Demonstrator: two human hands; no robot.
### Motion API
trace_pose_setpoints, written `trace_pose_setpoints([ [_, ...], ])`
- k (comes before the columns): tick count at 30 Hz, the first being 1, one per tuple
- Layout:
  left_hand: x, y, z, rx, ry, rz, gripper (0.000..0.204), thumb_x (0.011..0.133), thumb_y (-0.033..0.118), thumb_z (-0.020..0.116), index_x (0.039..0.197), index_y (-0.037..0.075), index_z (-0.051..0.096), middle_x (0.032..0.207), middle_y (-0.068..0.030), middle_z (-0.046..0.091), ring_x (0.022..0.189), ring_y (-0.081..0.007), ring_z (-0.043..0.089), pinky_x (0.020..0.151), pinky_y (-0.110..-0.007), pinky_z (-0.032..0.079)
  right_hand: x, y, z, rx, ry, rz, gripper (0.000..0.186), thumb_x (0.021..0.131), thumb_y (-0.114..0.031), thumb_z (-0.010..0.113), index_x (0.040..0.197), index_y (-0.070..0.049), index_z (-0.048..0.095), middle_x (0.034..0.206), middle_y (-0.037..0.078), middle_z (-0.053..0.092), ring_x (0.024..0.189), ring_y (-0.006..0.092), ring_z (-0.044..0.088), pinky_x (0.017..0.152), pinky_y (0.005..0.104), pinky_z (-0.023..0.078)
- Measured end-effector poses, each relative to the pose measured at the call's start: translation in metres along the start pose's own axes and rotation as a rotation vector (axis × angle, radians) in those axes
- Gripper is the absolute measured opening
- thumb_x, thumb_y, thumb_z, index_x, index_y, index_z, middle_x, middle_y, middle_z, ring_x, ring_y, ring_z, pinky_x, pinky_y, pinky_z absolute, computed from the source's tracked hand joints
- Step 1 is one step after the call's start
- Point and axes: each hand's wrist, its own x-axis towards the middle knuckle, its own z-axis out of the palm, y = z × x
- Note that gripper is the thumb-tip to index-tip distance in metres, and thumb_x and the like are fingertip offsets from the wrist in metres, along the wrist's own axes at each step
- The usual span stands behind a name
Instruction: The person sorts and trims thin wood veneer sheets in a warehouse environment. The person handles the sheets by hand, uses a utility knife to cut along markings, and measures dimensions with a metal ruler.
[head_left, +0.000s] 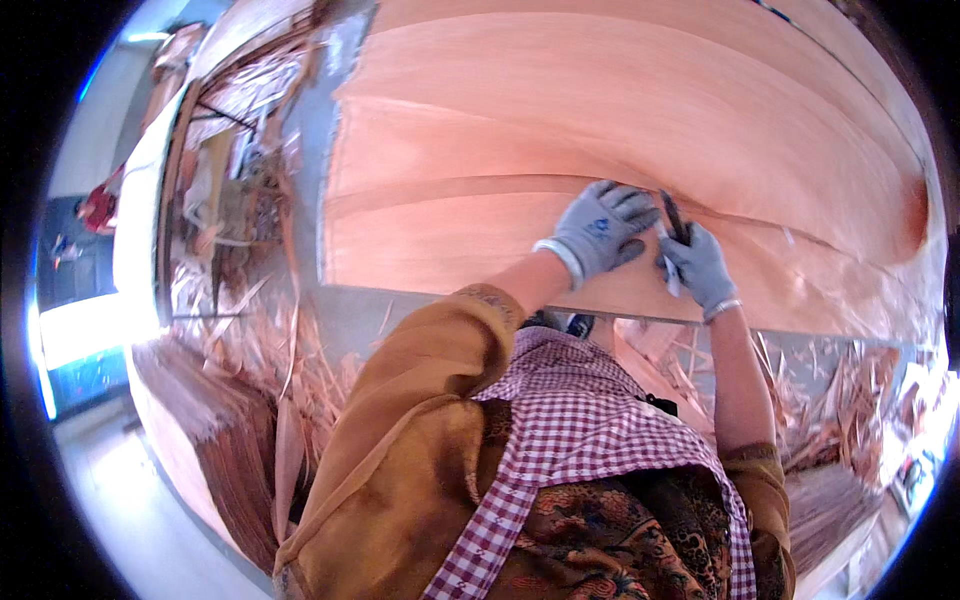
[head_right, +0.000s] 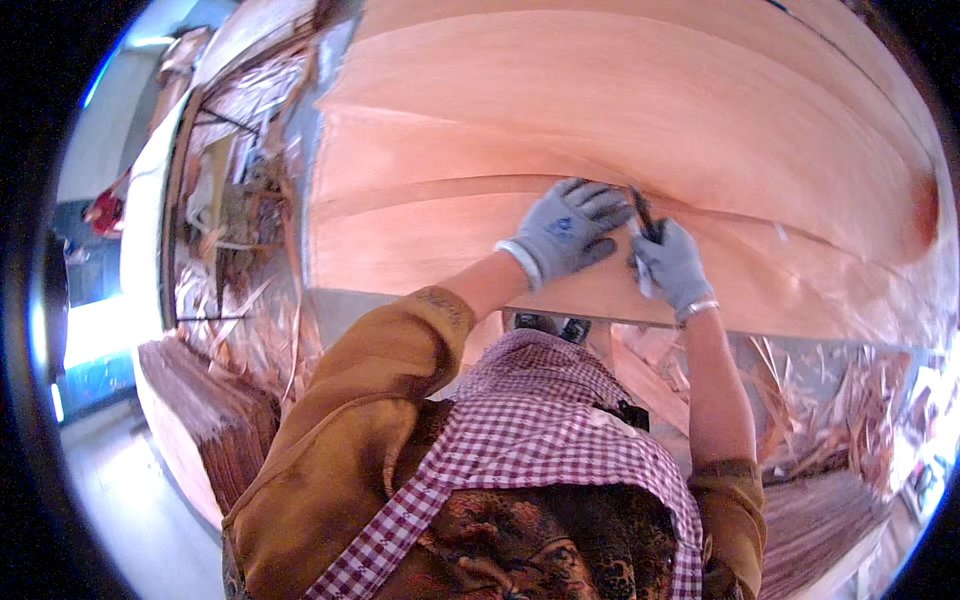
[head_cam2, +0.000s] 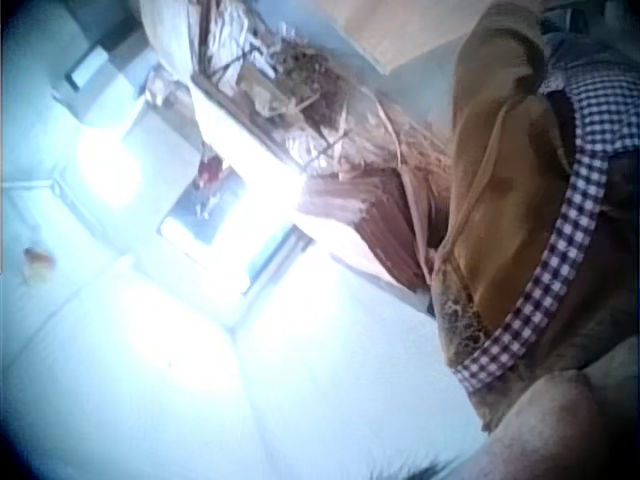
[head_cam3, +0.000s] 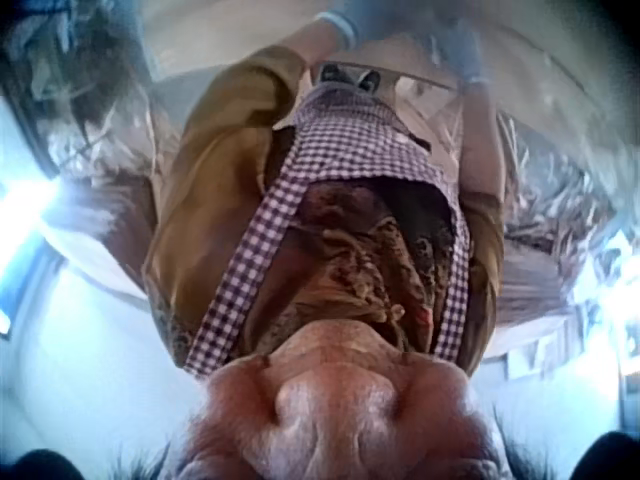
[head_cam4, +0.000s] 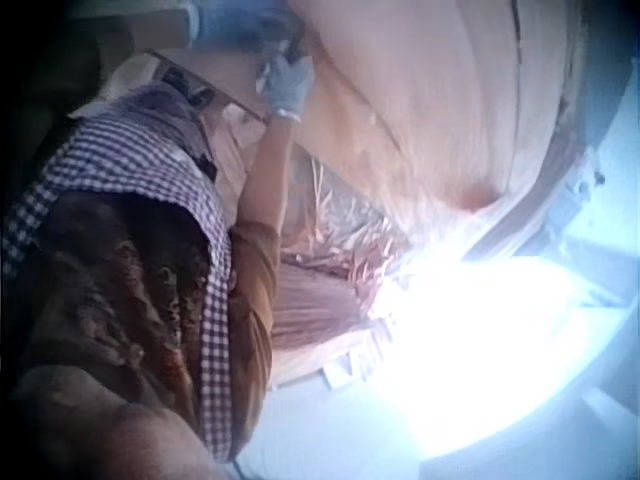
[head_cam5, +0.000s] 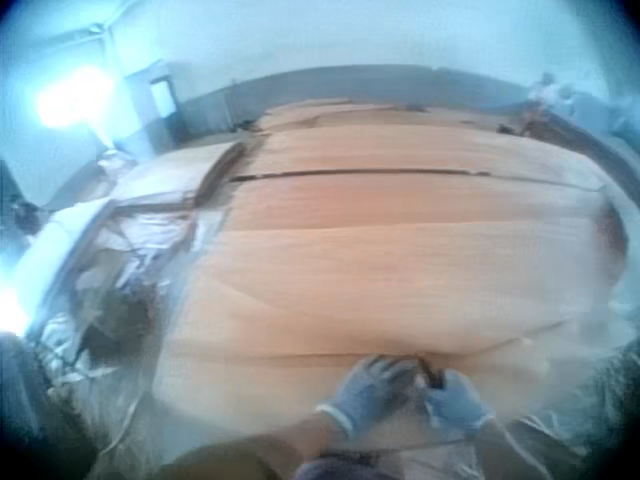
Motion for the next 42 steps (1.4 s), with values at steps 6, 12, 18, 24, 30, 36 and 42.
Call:
trace_pose_setpoints([
  [6, -0.002, 0.005, -0.005, 0.049, 0.028, -0.044, 0.04, 0.077, 0.029, 0.056, 0.114, 0.016, 0.058, 0.123, -0.0024, 0.052, 0.118, -0.0215, 0.044, 0.103, -0.04, 0.028, -0.026, 0.008, 0.026, 0.107, -0.212, -0.102, 0.017, 0.085, -0.017, 0.059, 0.086, -0.001, 0.053, 0.061, 0.004, 0.056, 0.048, 0.009, 0.051, 0.042, 0.0238, 0.042],
  [12, -0.026, -0.022, -0.025, 0.01, -0.009, 0.02, 0.063, 0.069, 0.042, 0.065, 0.124, 0.015, 0.051, 0.132, -0.0068, 0.046, 0.124, -0.0236, 0.039, 0.104, -0.041, 0.027, -0.06, -0.028, 0.042, 0.06, -0.232, -0.044, 0.02, 0.087, -0.017, 0.056, 0.099, -0.001, 0.057, 0.073, 0.005, 0.06, 0.058, 0.0082, 0.055, 0.048, 0.023, 0.044],
  [18, -0.117, -0.118, -0.112, 0.097, -0.186, -0.058, 0.091, 0.063, 0.057, 0.067, 0.137, 0.013, 0.036, 0.137, -0.0102, 0.039, 0.126, -0.0274, 0.036, 0.103, -0.041, 0.028, -0.036, -0.04, 0.116, -0.034, -0.215, -0.141, 0.025, 0.088, -0.02, 0.056, 0.102, 0.001, 0.055, 0.075, 0.006, 0.06, 0.062, 0.0084, 0.055, 0.053, 0.0239, 0.046],
  [24, -0.177, -0.178, -0.147, -0.026, -0.346, -0.228, 0.084, 0.069, 0.054, 0.065, 0.137, 0.015, 0.036, 0.135, -0.0092, 0.041, 0.12, -0.0282, 0.043, 0.098, -0.037, 0.034, -0.002, -0.075, 0.219, 0.19, -0.191, -0.144, 0.021, 0.088, -0.018, 0.055, 0.099, -0.001, 0.053, 0.074, 0.005, 0.059, 0.057, 0.0089, 0.054, 0.049, 0.0224, 0.044],
  [30, -0.216, -0.205, -0.159, -0.049, -0.307, -0.244, 0.067, 0.071, 0.046, 0.066, 0.126, 0.013, 0.049, 0.129, -0.0061, 0.048, 0.115, -0.0264, 0.047, 0.095, -0.039, 0.036, -0.017, -0.063, 0.229, 0.291, -0.034, 0.002, 0.018, 0.087, -0.013, 0.055, 0.1, -0.001, 0.052, 0.075, 0.007, 0.06, 0.054, 0.0095, 0.052, 0.049, 0.0231, 0.043],
  [36, -0.231, -0.225, -0.138, -0.088, -0.024, -0.128, 0.038, 0.073, 0.032, 0.067, 0.105, 0.012, 0.063, 0.113, -0.0031, 0.06, 0.108, -0.0238, 0.052, 0.091, -0.04, 0.039, -0.02, -0.061, 0.233, 0.246, 0.004, 0.01, 0.018, 0.087, -0.015, 0.057, 0.099, -0.001, 0.054, 0.073, 0.006, 0.06, 0.053, 0.0089, 0.051, 0.049, 0.0227, 0.043],
  [42, -0.227, -0.232, -0.138, -0.075, 0.042, -0.079, 0.028, 0.074, 0.026, 0.066, 0.1, 0.014, 0.066, 0.104, -0.0011, 0.064, 0.094, -0.0229, 0.06, 0.084, -0.036, 0.046, -0.018, -0.072, 0.227, 0.238, -0.018, -0.075, 0.021, 0.087, -0.017, 0.058, 0.101, -0.002, 0.054, 0.073, 0.004, 0.06, 0.052, 0.0072, 0.05, 0.047, 0.021, 0.042],
])
